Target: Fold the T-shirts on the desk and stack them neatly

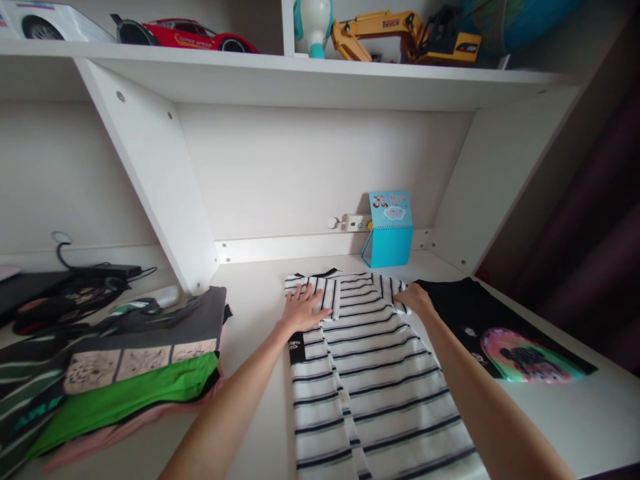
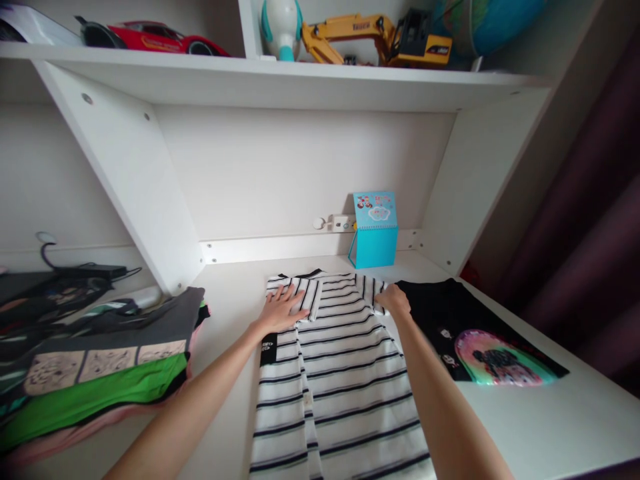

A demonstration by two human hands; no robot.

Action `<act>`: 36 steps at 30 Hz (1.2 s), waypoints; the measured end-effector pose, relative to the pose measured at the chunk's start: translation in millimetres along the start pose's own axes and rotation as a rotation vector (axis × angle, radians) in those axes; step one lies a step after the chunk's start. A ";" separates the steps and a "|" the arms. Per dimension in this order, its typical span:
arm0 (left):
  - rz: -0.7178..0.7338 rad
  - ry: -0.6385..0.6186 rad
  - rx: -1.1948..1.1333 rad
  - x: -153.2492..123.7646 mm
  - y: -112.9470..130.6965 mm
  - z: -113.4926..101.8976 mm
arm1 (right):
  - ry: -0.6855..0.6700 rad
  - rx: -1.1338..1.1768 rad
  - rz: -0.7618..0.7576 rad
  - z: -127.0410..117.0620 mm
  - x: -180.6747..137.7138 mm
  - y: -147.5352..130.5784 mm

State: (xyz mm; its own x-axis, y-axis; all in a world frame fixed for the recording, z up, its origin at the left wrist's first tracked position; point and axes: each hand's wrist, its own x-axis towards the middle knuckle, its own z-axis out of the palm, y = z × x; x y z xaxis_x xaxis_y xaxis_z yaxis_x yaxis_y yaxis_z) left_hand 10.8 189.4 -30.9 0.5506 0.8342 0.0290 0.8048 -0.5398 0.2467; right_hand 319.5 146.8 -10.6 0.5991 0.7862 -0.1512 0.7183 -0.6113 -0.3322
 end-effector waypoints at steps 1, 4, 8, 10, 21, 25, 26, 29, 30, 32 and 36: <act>0.001 0.002 0.002 0.1 -0.6 0.4 | -0.013 0.014 -0.008 -1.3 1.8 1.0; 0.008 0.008 0.001 0.4 -2.1 1.9 | -0.033 0.047 -0.058 -10.2 2.9 1.2; 0.011 0.013 -0.043 0.7 -2.4 3.3 | 0.032 0.061 -0.165 -29.7 -8.6 -18.5; -0.001 0.042 -0.102 0.8 -2.4 3.0 | 0.092 0.054 -0.248 -36.2 -22.2 -41.0; -0.084 0.239 -0.456 0.2 -15.0 -0.4 | -0.045 -0.064 -0.733 24.3 -153.3 -148.8; -0.062 0.227 -0.361 1.7 -15.6 2.6 | -0.028 -0.081 -0.826 -3.9 -177.5 -78.5; -0.059 0.224 -0.335 2.2 -15.1 3.4 | -0.020 -0.093 -0.833 -10.7 -182.0 -52.7; -0.070 0.218 -0.303 3.8 -13.6 4.2 | -0.055 -0.160 -0.760 -20.1 -195.4 20.2; -0.071 0.219 -0.310 4.6 -13.3 3.7 | -0.064 -0.190 -0.724 -20.0 -200.2 37.8; -0.067 0.227 -0.353 7.2 -13.0 1.2 | -0.051 -0.245 -0.654 -18.2 -210.7 58.2; -0.067 0.264 -0.549 15.5 -11.0 -7.9 | 0.092 -0.209 -0.697 -12.1 -234.8 54.0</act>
State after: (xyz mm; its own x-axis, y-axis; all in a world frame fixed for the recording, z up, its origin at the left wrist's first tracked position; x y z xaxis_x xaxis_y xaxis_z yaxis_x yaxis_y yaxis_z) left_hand 8.8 209.1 -25.5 0.3729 0.9018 0.2182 0.5651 -0.4073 0.7175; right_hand 221.9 -72.0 18.2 -0.0010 0.9937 0.1120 0.9904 0.0165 -0.1373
